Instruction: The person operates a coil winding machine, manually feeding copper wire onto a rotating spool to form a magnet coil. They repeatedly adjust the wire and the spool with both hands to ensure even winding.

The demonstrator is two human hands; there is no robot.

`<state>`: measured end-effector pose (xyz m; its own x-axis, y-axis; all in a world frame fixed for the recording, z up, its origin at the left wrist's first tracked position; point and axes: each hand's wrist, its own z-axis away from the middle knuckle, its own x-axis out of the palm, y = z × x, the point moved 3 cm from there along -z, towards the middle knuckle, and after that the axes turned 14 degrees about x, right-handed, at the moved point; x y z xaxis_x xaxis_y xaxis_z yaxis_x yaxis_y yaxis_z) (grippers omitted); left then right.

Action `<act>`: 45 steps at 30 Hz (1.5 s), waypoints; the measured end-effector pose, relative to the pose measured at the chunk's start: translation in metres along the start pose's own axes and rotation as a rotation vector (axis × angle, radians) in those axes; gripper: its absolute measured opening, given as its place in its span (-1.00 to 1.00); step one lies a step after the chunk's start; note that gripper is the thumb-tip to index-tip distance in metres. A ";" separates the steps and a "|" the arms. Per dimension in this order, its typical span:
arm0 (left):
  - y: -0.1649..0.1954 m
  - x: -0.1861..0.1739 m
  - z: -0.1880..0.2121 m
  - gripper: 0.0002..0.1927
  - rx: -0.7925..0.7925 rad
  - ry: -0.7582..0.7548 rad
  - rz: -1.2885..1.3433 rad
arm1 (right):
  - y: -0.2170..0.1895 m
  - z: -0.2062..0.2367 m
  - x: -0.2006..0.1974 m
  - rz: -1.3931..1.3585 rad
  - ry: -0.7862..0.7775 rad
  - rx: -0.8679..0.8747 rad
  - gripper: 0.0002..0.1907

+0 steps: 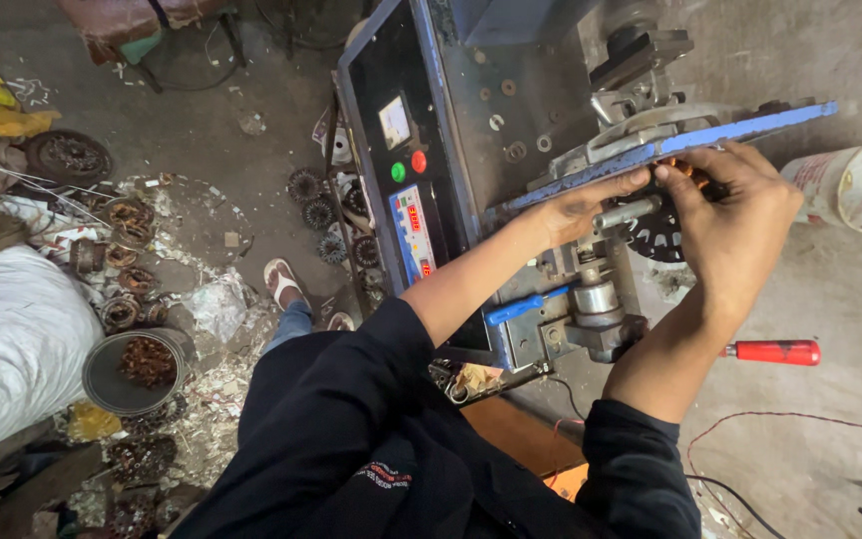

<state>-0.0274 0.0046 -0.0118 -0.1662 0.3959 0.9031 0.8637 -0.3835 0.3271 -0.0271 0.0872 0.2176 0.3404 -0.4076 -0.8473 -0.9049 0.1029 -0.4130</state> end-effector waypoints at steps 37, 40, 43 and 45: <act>0.002 0.005 0.005 -0.40 -0.078 -0.032 0.048 | 0.003 0.001 0.000 -0.024 -0.011 -0.017 -0.84; 0.006 0.005 0.008 -0.40 -0.068 0.017 0.065 | 0.003 0.001 -0.001 -0.009 -0.006 -0.030 -0.83; 0.004 0.004 0.009 -0.41 -0.095 -0.018 0.075 | 0.003 0.002 -0.001 -0.014 -0.009 -0.025 -0.84; 0.000 0.004 0.008 -0.44 -0.140 -0.058 0.132 | 0.004 0.001 -0.001 -0.017 -0.014 -0.011 -0.84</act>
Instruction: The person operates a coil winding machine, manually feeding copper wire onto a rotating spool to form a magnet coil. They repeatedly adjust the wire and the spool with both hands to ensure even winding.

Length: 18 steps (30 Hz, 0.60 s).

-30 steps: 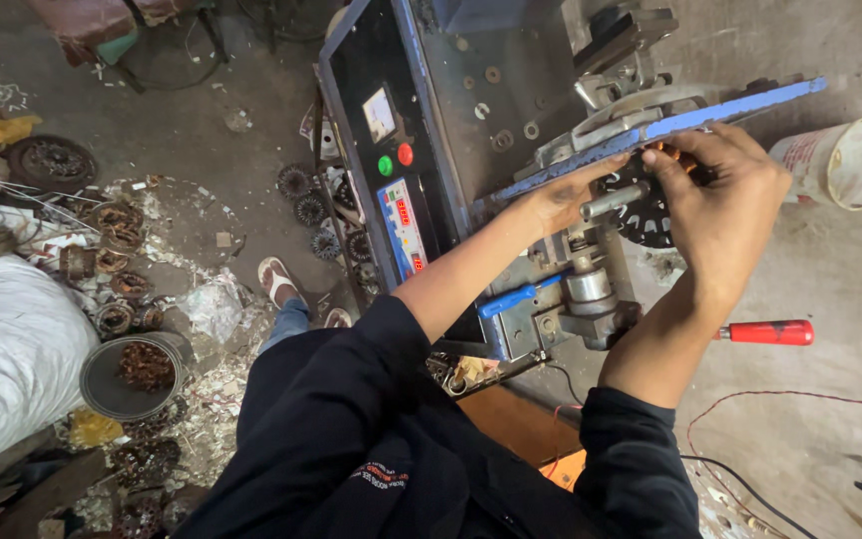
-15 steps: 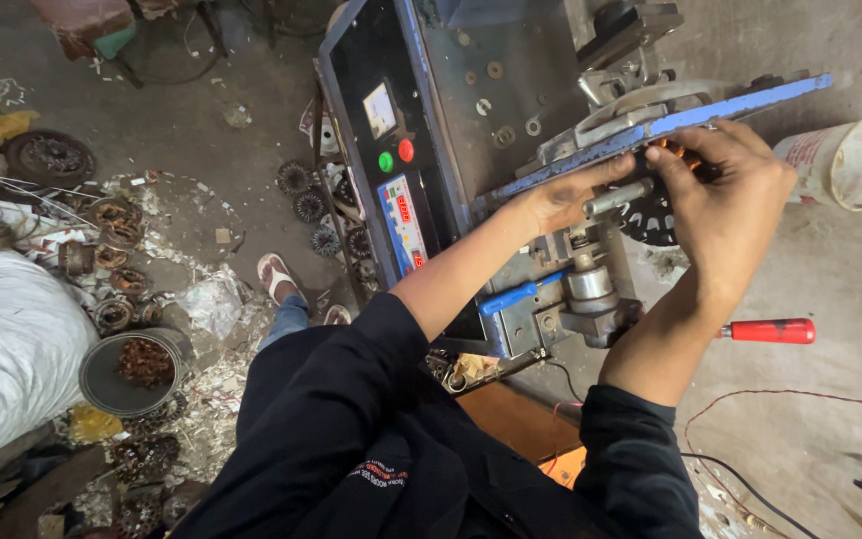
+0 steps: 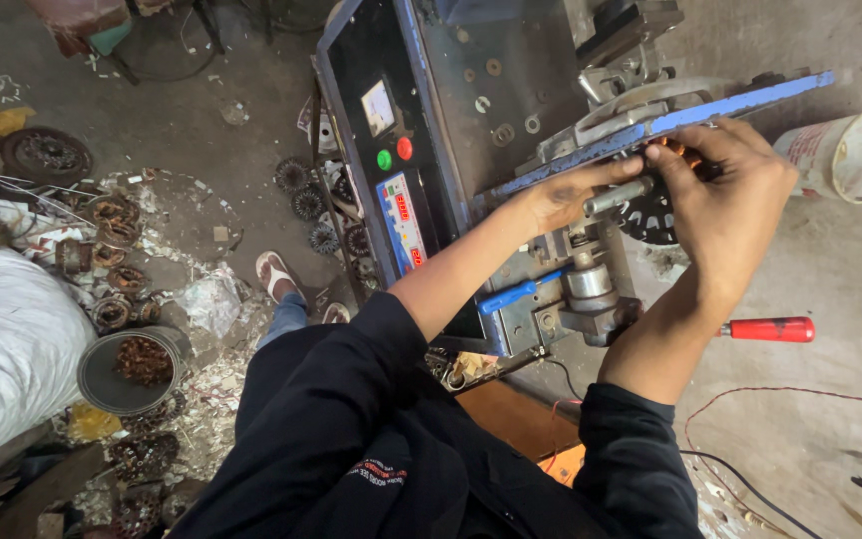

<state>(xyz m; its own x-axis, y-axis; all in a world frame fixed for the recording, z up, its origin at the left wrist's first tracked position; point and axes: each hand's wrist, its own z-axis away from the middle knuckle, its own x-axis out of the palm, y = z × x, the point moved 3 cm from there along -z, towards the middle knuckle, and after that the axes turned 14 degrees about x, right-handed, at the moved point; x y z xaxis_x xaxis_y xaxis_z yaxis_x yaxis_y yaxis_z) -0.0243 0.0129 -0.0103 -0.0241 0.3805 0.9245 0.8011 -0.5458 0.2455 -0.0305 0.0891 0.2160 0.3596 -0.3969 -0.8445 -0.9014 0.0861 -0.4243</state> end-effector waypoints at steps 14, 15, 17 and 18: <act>0.005 0.004 0.001 -0.43 0.063 0.061 -0.076 | -0.001 0.000 -0.001 0.023 0.007 -0.031 -0.83; 0.005 0.003 0.001 -0.43 0.067 0.056 -0.100 | -0.001 0.000 -0.001 0.015 0.005 -0.038 -0.83; 0.002 0.000 0.000 -0.45 0.045 0.049 -0.069 | -0.001 0.000 -0.001 0.014 0.002 -0.012 -0.83; 0.000 0.000 0.000 -0.45 0.019 0.045 -0.014 | 0.000 0.000 -0.001 0.013 0.001 0.001 -0.84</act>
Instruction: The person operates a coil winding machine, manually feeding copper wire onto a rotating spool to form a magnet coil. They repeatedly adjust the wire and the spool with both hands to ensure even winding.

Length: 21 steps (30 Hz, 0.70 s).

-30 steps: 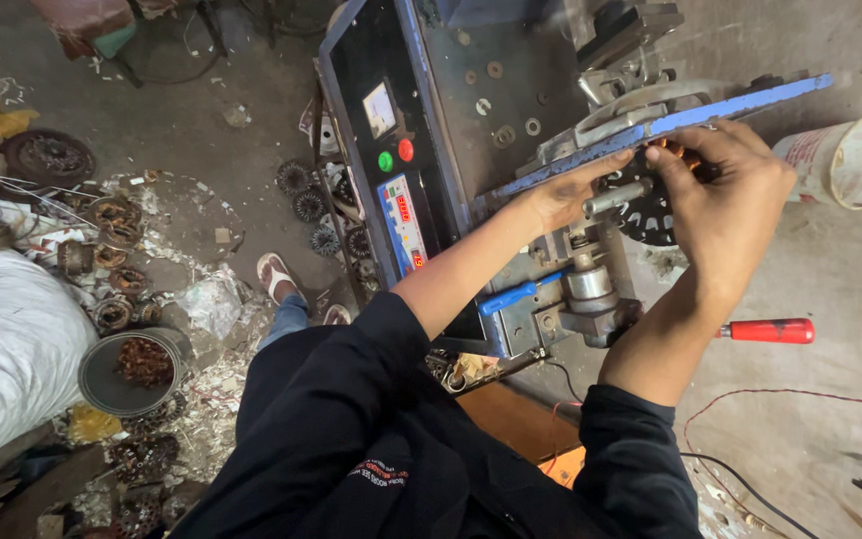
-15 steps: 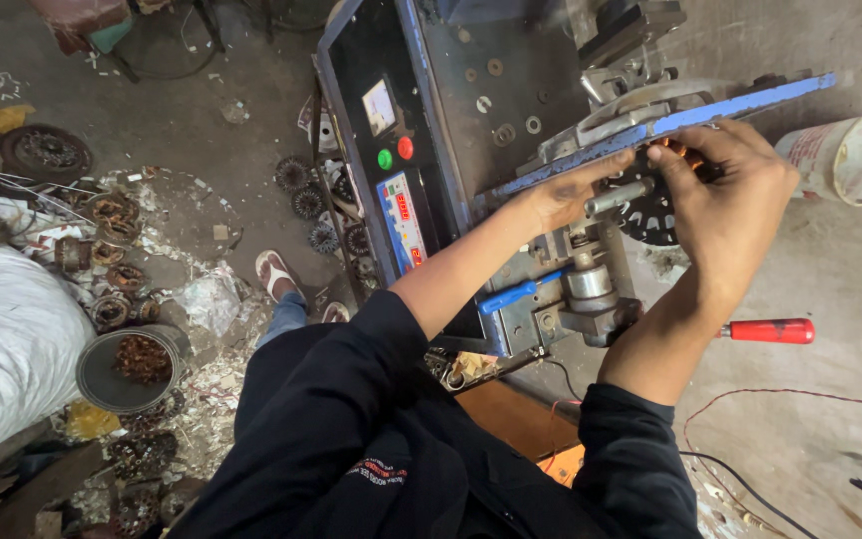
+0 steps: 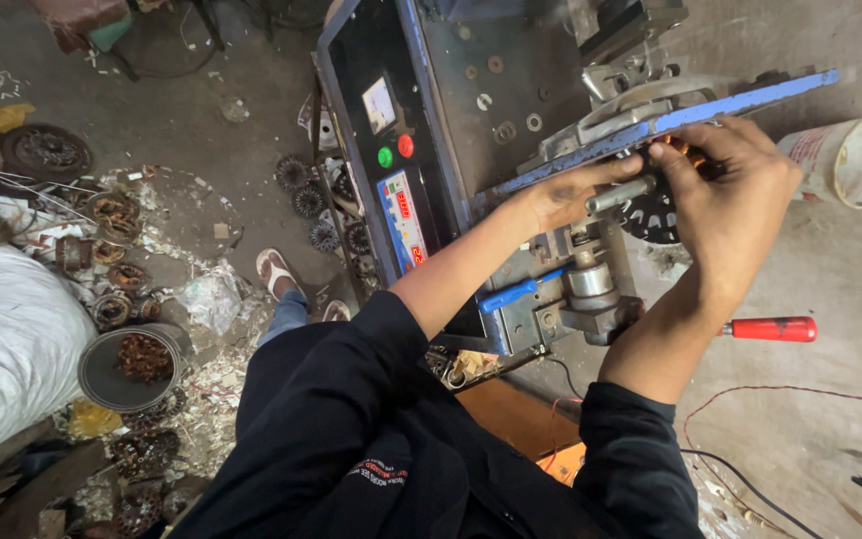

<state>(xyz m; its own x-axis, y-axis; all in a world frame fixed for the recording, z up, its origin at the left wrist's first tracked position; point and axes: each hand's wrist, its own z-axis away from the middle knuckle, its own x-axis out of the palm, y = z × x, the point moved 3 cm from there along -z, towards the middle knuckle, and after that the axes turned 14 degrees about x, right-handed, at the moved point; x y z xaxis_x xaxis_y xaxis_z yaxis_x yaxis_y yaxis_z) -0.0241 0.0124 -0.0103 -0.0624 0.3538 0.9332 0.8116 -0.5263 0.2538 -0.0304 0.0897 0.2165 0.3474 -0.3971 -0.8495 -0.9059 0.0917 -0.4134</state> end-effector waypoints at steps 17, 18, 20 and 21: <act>0.004 0.004 0.002 -0.45 0.045 -0.041 0.026 | 0.002 -0.001 -0.001 0.033 0.009 -0.026 -0.85; 0.003 0.003 0.001 -0.45 0.050 -0.045 0.049 | 0.002 -0.001 0.000 0.036 0.005 -0.021 -0.85; 0.001 0.000 -0.002 -0.43 0.062 -0.024 0.068 | 0.001 -0.001 0.000 0.025 -0.002 -0.004 -0.84; 0.000 -0.001 -0.003 -0.43 0.067 0.000 0.064 | 0.001 0.000 0.000 0.019 -0.005 0.007 -0.84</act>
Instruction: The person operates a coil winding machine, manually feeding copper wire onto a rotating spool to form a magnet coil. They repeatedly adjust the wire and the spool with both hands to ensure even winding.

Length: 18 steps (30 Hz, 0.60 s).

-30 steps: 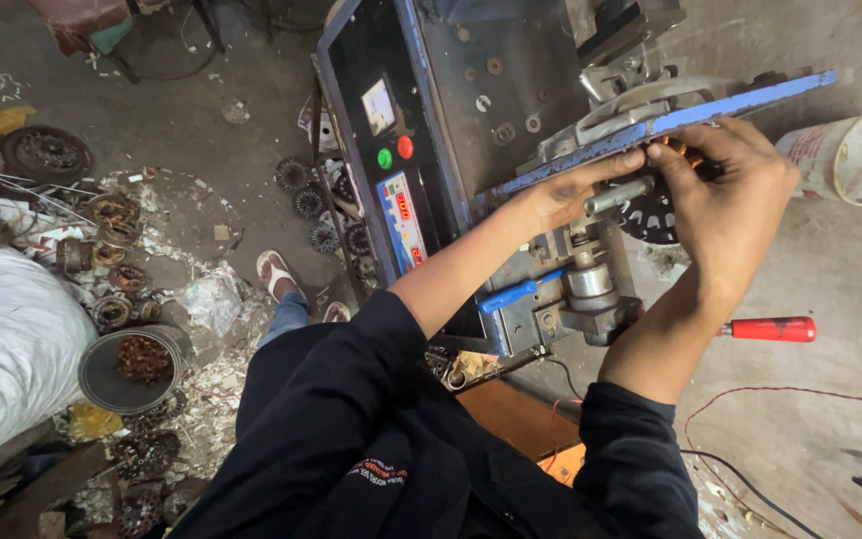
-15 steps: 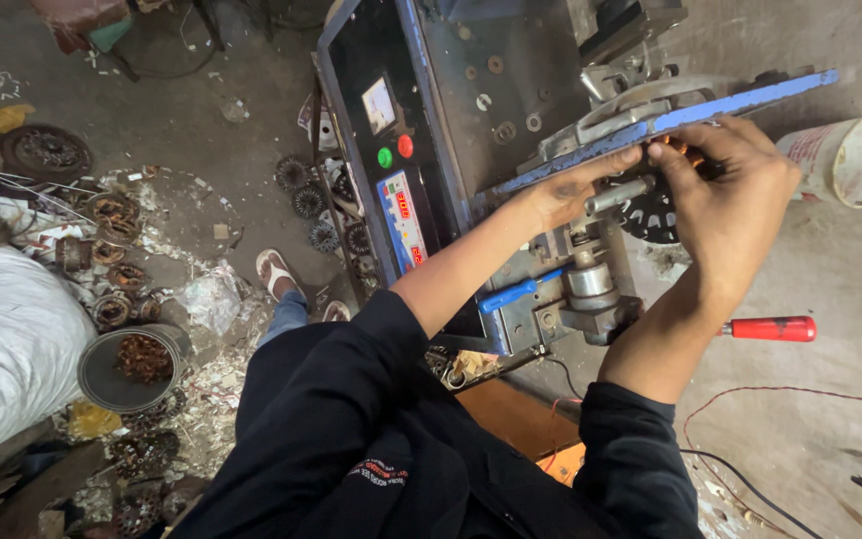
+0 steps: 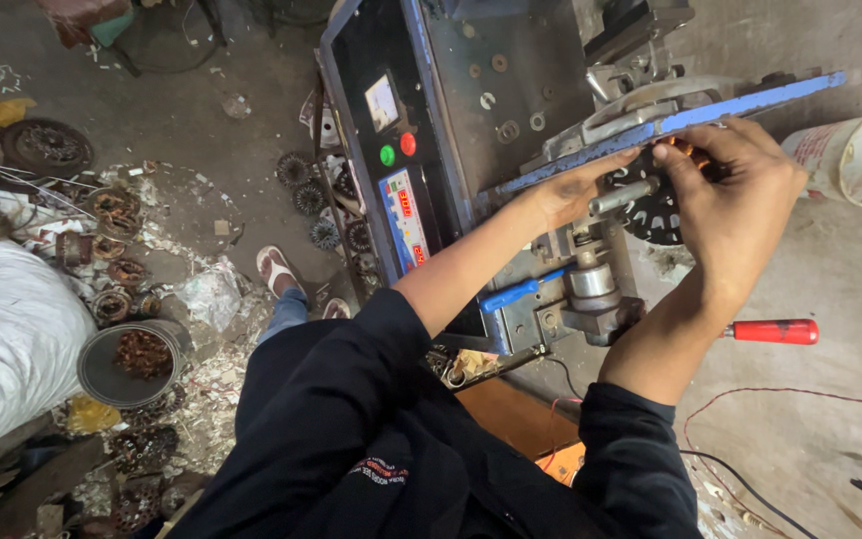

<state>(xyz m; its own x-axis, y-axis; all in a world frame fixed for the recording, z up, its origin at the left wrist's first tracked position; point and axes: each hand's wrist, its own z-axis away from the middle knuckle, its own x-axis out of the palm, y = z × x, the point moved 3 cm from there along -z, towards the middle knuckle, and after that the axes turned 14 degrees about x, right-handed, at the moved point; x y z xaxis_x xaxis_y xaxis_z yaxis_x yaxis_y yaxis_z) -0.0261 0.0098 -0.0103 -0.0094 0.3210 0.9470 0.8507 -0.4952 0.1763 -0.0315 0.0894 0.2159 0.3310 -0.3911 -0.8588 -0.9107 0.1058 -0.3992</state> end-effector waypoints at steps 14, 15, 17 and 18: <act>-0.012 -0.011 -0.008 -0.45 0.008 -0.007 -0.098 | -0.006 -0.002 0.001 -0.054 0.005 0.013 -0.76; -0.012 -0.012 -0.010 -0.45 0.020 0.032 -0.098 | -0.009 -0.002 0.000 -0.067 0.012 0.012 -0.73; -0.009 -0.012 -0.011 -0.45 0.056 0.055 -0.105 | -0.013 -0.002 0.000 -0.068 -0.003 -0.001 -0.75; -0.008 -0.010 -0.011 -0.45 0.080 0.039 -0.113 | -0.015 -0.002 -0.001 -0.068 -0.009 -0.007 -0.77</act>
<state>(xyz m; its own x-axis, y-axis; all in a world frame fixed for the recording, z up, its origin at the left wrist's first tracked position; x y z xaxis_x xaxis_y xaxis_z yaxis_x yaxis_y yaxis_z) -0.0381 0.0019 -0.0183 -0.1269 0.3387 0.9323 0.8824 -0.3908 0.2621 -0.0187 0.0858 0.2232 0.3942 -0.3889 -0.8327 -0.8877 0.0732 -0.4545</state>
